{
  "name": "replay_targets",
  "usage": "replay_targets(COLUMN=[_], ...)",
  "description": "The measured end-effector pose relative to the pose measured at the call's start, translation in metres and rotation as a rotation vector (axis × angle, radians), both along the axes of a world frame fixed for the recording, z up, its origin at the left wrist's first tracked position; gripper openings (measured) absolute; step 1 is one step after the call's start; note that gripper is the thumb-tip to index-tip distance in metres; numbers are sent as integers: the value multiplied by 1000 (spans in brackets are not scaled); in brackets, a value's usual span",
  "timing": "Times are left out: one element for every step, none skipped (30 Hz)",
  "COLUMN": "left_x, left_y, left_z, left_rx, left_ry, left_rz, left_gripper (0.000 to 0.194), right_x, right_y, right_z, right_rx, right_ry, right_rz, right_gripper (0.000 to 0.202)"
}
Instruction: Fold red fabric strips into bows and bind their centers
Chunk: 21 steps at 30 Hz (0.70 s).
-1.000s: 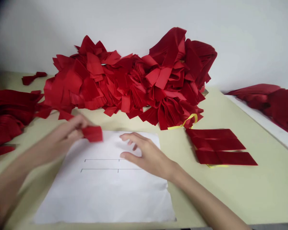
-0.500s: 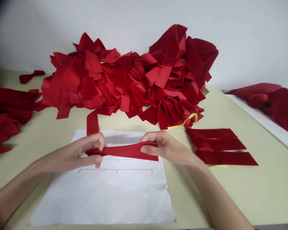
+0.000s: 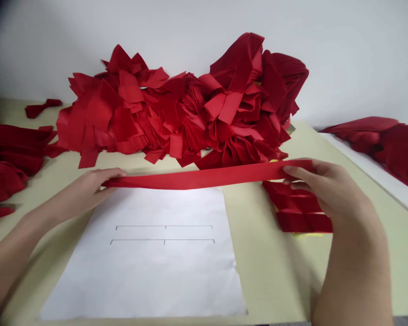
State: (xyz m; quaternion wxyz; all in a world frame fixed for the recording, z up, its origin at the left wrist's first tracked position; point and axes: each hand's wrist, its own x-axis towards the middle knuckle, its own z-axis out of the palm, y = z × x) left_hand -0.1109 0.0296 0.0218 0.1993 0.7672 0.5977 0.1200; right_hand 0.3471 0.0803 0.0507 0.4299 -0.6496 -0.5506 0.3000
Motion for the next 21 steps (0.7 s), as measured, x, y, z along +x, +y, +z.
replay_targets(left_x=[-1, 0, 1, 4, 8, 14, 21, 30, 38, 47, 55, 63, 69, 74, 78, 81, 82, 84, 85, 85, 86], left_y=[-1, -2, -3, -5, -7, -8, -10, -12, -14, -16, -19, -21, -24, -27, -30, -33, -35, -37, -39, -40, -41], left_z=[1, 2, 3, 3, 3, 2, 1, -1, -2, -4, -6, -8, -9, -10, -11, -11, -12, -12, -11, -11, -11], left_rx=[-63, -134, -199, -246, -279, -293, -292, -299, -305, -333, -373, -419, -467, -506, -538, -554, -556, -550, -540, -534, -530], left_ry=[-50, -102, -154, -208, -263, -320, -371, -413, -456, -517, -601, -696, -784, -856, -911, -942, -956, -958, -954, -949, -943], left_rz=[9, 13, 12, 17, 32, 58, 106, 154, 188, 200, 194, 174, 144, 117, 90, 71, 57, 48, 47, 53, 69], left_gripper=[24, 28, 33, 34, 32, 29, 29, 31, 30, 28, 25, 21, 18, 15, 14, 17, 20, 22, 22, 20, 18], right_x=[2, 1, -2, -7, -14, -23, -33, -43, -55, -67, -79, -92, -104, -117, -129, -140, -150, -158, -163, -167, -169], right_y=[1, 1, 0, -1, -3, -5, -8, -12, -16, -21, -26, -32, -38, -44, -50, -56, -61, -65, -69, -71, -73], right_z=[0, 1, 3, 6, 10, 13, 16, 18, 19, 18, 16, 13, 9, 5, 0, -6, -11, -16, -20, -23, -24], right_rx=[-12, -9, 13, 60, 99, 127, 157, 180, 197, 197, 164, 132, 99, 1, -68, -129, -148, -123, -89, -41, 15], right_ry=[58, 118, 179, 237, 286, 328, 363, 395, 415, 415, 388, 334, 265, 192, 146, 83, 24, -28, -77, -116, -144], right_rz=[-23, -48, -68, -76, -73, -66, -51, -20, 23, 94, 197, 333, 509, 727, 871, 943, 987, 986, 973, 961, 945], right_gripper=[14, 12, 11, 11, 13, 16, 17, 16, 12, 9, 13, 20, 29, 42, 50, 48, 42, 33, 27, 22, 18])
